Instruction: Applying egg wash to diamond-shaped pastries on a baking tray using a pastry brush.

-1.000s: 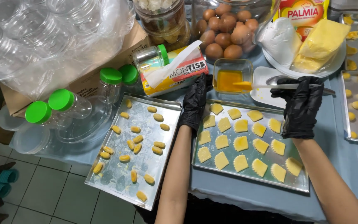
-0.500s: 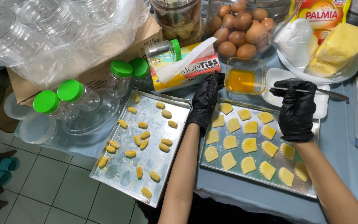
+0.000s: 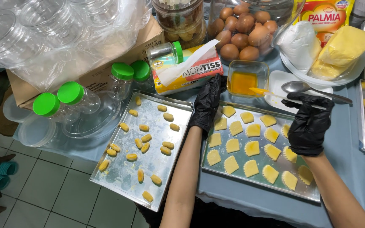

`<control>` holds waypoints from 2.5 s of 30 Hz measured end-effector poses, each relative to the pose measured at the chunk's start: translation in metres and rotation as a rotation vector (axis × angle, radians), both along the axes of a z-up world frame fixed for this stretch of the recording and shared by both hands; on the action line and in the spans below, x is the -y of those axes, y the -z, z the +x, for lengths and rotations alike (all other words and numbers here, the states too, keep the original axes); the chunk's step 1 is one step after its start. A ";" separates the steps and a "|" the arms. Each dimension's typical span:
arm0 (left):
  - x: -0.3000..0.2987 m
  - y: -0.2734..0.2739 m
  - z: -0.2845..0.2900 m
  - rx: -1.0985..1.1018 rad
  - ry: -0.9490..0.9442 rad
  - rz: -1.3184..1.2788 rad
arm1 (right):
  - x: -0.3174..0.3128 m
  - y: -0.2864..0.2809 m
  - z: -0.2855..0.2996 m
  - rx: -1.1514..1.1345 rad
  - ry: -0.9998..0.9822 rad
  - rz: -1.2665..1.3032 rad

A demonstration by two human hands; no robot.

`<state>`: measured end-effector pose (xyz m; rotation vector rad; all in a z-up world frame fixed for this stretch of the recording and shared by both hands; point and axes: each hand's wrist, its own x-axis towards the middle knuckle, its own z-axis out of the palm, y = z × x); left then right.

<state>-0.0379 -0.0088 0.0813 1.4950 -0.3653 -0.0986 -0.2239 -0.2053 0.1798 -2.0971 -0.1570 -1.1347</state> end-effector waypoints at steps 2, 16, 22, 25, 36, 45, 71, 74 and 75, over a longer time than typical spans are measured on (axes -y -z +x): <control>-0.001 0.030 0.011 0.136 -0.049 0.154 | 0.000 -0.005 -0.008 -0.060 0.091 -0.050; -0.005 0.051 0.013 0.176 0.044 -0.005 | 0.009 -0.003 -0.020 -0.114 -0.050 0.139; -0.004 0.112 0.043 0.741 -0.149 0.703 | 0.051 0.014 -0.028 -0.098 0.032 0.642; -0.006 0.077 0.028 0.854 -0.173 0.708 | 0.079 0.026 -0.037 -0.148 0.111 0.935; -0.004 -0.002 0.001 0.071 -0.074 0.248 | 0.089 0.041 -0.058 -0.853 -0.222 0.723; -0.013 0.102 0.038 0.679 -0.114 0.651 | 0.071 0.029 -0.057 -0.803 -0.292 0.676; -0.006 0.030 0.013 0.253 -0.112 0.473 | 0.060 0.023 -0.057 -0.926 -0.254 0.813; -0.007 0.061 0.024 0.239 -0.122 0.443 | 0.069 0.026 -0.057 -0.783 -0.266 0.718; -0.008 0.093 0.036 0.410 -0.155 0.560 | 0.071 0.023 -0.057 -0.726 -0.259 0.645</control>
